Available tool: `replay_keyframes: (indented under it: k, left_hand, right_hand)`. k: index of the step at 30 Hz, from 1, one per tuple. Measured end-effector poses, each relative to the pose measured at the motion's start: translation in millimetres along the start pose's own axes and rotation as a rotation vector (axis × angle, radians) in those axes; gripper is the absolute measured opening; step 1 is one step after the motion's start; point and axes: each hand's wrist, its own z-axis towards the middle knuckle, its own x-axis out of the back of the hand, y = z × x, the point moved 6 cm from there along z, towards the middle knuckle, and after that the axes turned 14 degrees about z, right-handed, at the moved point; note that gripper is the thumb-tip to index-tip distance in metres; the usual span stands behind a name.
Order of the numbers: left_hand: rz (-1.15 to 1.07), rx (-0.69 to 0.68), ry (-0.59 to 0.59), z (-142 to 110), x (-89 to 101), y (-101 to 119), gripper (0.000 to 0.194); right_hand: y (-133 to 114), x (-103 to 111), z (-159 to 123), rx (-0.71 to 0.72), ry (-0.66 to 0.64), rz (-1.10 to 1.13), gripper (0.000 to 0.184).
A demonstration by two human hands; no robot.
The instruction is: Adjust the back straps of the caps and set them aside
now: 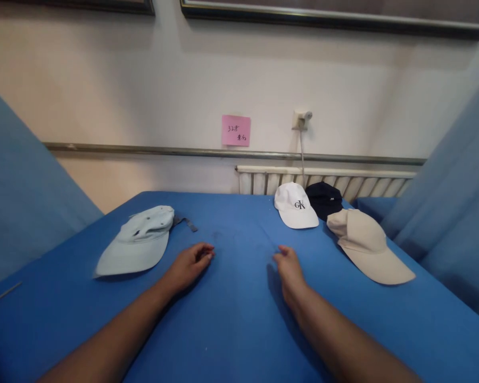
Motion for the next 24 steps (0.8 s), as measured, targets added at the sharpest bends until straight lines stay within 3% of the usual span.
replay_keyframes:
  k: [3,6,8,9,13,17,21,24]
  left_hand:
    - [0.103,0.052,0.182,4.8,39.0,-13.4,0.025]
    - [0.426,0.138,0.474,3.1,87.7,-32.1,0.034]
    - [0.680,0.276,0.568,-1.1,110.2,-48.3,0.043]
    - [0.764,0.339,0.557,-2.4,116.4,-56.9,0.046]
    - [0.873,0.451,0.487,-5.5,125.3,-79.3,0.034]
    - [0.869,0.439,0.608,-10.0,135.5,-76.3,0.034]
    - [0.746,0.264,0.817,-16.8,144.5,-53.3,0.034]
    - [0.557,0.062,0.939,-22.3,138.4,-27.6,0.032]
  right_hand:
    - [18.9,-19.0,-51.3,-0.026,-0.153,-0.189,0.032]
    - [18.1,-40.3,-83.7,0.157,-0.403,-0.382,0.032]
    - [14.2,-49.8,-93.6,0.273,-0.564,-0.529,0.034]
    - [12.6,-52.1,-95.2,0.306,-0.623,-0.591,0.034]
    - [5.9,-53.8,-90.7,0.332,-0.741,-0.703,0.029]
    - [2.1,-54.2,-87.2,0.327,-0.767,-0.709,0.027]
    - [5.5,-54.5,-87.1,0.333,-0.734,-0.682,0.027]
    - [10.4,-52.9,-84.2,0.327,-0.641,-0.610,0.028]
